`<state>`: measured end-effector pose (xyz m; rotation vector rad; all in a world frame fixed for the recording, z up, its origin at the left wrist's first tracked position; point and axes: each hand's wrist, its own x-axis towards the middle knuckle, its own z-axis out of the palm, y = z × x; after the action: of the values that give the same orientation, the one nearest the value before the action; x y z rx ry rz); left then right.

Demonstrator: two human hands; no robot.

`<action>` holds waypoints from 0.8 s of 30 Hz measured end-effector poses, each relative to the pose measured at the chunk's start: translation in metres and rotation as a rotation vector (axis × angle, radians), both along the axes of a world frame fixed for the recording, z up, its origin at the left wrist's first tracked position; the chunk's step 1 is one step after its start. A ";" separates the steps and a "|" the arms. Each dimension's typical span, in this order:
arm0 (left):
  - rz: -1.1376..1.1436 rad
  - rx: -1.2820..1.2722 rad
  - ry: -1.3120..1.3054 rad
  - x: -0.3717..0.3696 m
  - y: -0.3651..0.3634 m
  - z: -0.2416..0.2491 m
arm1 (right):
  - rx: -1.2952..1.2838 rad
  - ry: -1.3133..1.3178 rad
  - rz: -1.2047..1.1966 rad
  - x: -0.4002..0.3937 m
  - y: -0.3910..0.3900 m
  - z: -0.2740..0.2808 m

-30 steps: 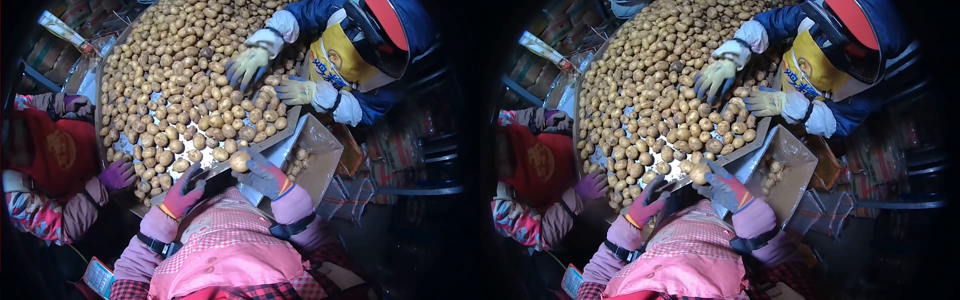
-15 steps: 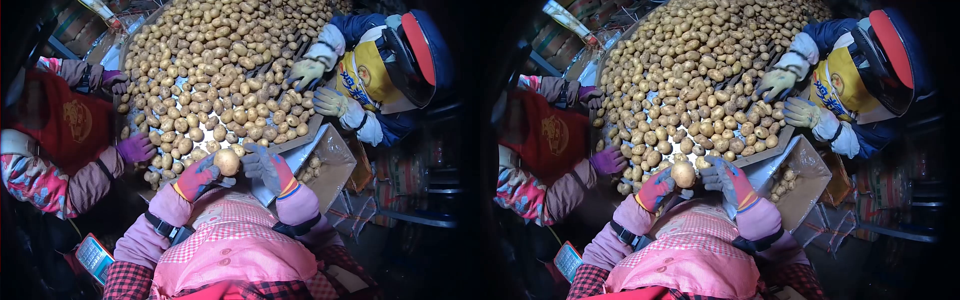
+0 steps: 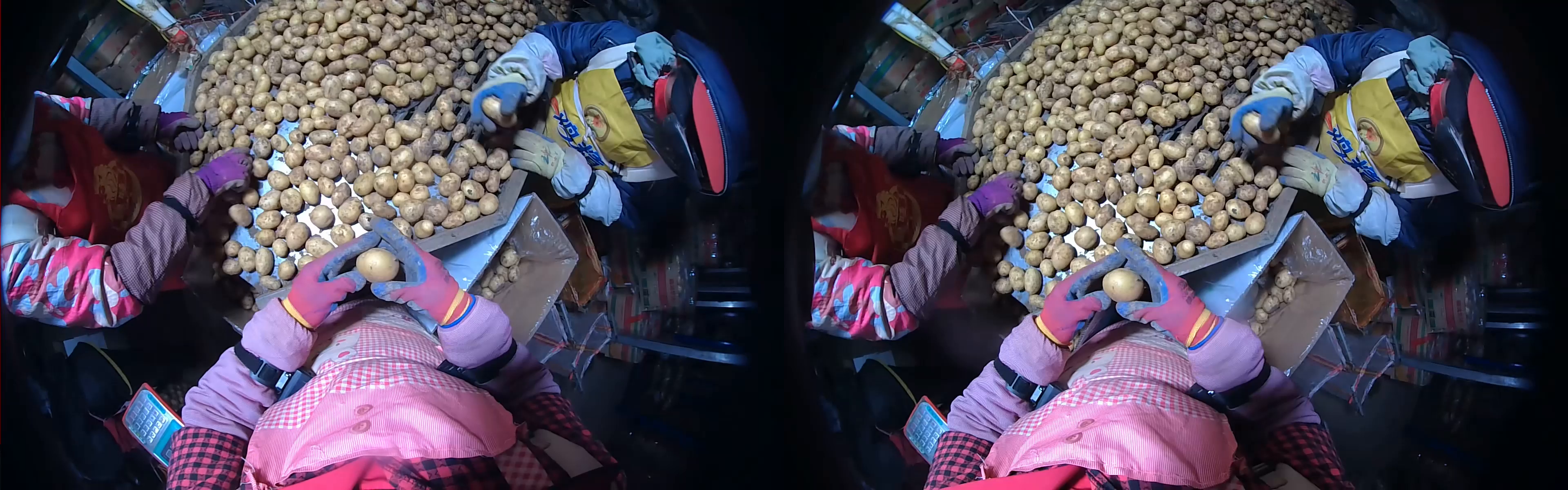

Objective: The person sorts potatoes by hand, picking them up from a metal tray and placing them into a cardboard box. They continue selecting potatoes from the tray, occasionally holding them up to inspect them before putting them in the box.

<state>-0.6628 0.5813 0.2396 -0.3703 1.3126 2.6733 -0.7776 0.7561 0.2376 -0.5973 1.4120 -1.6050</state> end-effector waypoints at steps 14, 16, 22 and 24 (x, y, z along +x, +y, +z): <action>-0.018 -0.605 -0.045 0.008 -0.004 -0.047 | -0.229 -0.696 -0.633 0.009 0.097 -0.001; -0.112 -1.024 0.182 -0.003 -0.007 -0.050 | -0.152 -0.614 -0.605 0.012 0.111 -0.004; -0.221 -1.665 0.479 -0.013 -0.012 -0.108 | 0.140 -0.547 -0.707 0.050 0.176 -0.017; -0.209 -1.679 0.545 -0.013 -0.014 -0.120 | 0.190 -0.641 -0.786 0.069 0.197 -0.026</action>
<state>-0.6762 0.5677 0.1194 0.4020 3.1379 0.8648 -0.7083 0.9527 0.2120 0.6337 1.3237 -1.9589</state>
